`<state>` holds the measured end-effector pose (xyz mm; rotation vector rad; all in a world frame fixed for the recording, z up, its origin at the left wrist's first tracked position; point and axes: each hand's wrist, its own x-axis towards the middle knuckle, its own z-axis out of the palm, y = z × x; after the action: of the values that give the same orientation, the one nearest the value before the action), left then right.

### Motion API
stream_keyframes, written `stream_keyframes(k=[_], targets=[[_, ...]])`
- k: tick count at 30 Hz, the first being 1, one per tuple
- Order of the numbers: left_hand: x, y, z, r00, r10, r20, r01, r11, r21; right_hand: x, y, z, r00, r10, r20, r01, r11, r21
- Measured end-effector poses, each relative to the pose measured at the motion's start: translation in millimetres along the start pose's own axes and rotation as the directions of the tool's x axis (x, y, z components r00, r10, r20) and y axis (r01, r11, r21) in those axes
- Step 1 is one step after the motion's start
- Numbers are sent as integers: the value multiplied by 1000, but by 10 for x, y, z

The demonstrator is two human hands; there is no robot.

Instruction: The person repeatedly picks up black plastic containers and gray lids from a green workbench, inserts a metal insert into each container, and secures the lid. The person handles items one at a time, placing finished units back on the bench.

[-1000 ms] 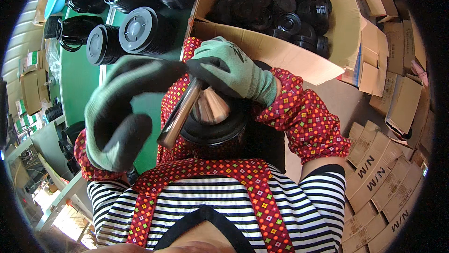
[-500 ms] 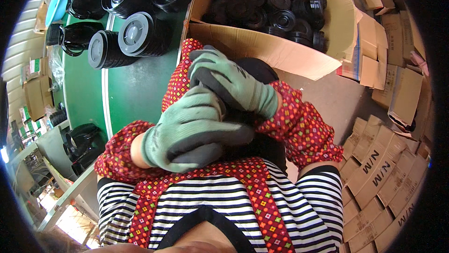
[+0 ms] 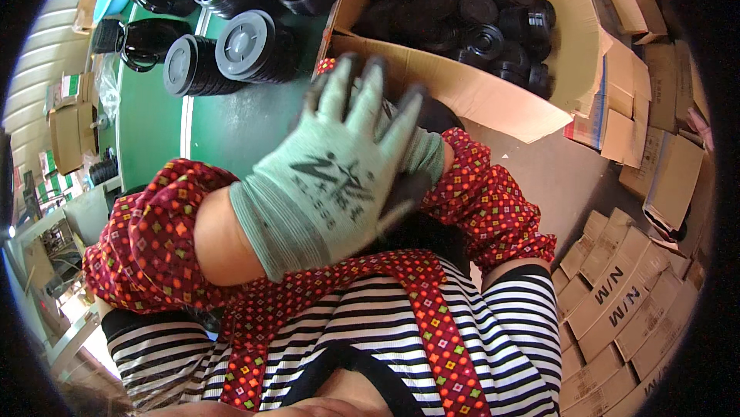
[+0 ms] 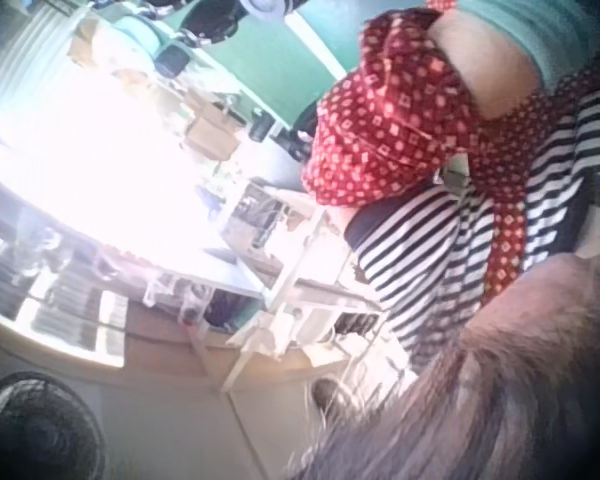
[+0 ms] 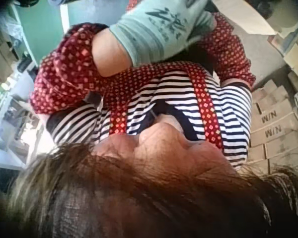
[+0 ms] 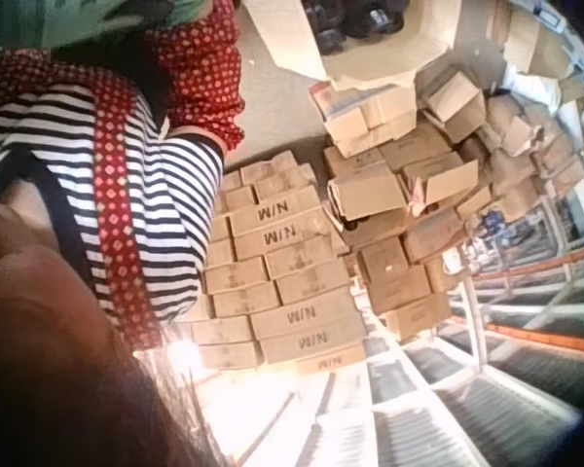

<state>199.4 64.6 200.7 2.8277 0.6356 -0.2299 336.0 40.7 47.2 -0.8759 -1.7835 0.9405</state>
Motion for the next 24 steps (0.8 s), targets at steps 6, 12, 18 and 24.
stream_keyframes(k=[6, 12, 18, 24], targets=[[-118, -327, 46, 999, -41, 7, 42, 987, -157, -75, 158, 237, 987, 85, -135, -122, 947, -298], [-310, -628, 53, 947, -175, 269, 280, 860, -428, -27, -245, 197, 963, 155, -220, -248, 831, -498], [-256, -1125, 347, 950, 51, 309, 110, 870, -481, 53, -724, -114, 945, 275, -178, -326, 733, -597], [77, -1408, 759, 930, 316, 187, -174, 827, -534, 58, -1007, -288, 861, 506, -56, -374, 556, -742]])
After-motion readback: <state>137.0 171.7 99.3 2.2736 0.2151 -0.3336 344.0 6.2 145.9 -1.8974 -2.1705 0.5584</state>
